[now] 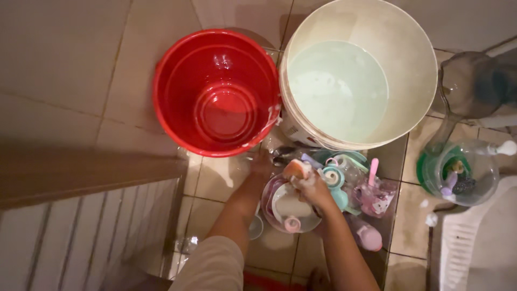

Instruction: The person washes various baby bottles, caps, and small containers by hand using a sponge and soapy water in a red bucket. They rinse the items with water from a white bucket using a ladle and place the cleaned items into the red bucket.

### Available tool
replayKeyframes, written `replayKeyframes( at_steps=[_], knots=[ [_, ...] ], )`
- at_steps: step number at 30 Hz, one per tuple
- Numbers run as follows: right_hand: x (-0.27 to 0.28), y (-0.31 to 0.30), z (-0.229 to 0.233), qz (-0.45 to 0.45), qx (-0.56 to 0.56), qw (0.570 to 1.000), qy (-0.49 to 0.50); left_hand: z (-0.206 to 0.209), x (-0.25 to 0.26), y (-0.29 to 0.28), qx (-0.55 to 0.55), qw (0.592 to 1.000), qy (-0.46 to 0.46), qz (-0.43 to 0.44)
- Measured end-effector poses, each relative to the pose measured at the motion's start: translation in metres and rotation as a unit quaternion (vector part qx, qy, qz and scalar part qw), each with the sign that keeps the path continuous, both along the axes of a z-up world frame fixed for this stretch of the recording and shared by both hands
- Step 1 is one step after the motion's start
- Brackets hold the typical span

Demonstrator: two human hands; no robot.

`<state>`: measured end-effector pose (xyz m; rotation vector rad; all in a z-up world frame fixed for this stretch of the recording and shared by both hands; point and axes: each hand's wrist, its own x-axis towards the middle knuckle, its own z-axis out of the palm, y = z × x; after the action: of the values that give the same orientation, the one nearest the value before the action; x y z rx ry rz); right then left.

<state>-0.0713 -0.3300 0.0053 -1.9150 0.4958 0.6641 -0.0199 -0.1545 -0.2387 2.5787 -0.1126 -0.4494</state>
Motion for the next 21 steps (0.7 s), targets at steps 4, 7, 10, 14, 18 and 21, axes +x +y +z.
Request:
replayKeyframes(
  at_steps=[4,7,10,14,18,21],
  knots=[
    [0.000,0.002,0.003,0.036,0.027,0.997,-0.056,0.018,-0.018,0.010,0.072,0.996,-0.041,-0.029],
    [-0.003,0.011,0.010,-0.049,0.053,0.997,-0.005,0.022,-0.017,0.015,0.030,0.998,-0.052,0.018],
    [-0.004,0.011,0.016,-0.016,0.027,0.999,-0.017,0.016,-0.010,0.021,-0.059,0.993,-0.047,0.096],
    [-0.006,0.013,0.017,-0.027,0.005,1.000,-0.013,0.008,-0.002,0.019,0.043,0.995,0.007,0.094],
    [0.002,0.014,0.014,-0.044,0.033,0.998,-0.016,0.007,0.004,0.012,0.114,0.981,-0.124,0.092],
    [-0.002,0.011,0.007,-0.043,0.069,0.996,-0.024,0.006,0.004,0.008,0.121,0.986,-0.037,0.111]
  ],
)
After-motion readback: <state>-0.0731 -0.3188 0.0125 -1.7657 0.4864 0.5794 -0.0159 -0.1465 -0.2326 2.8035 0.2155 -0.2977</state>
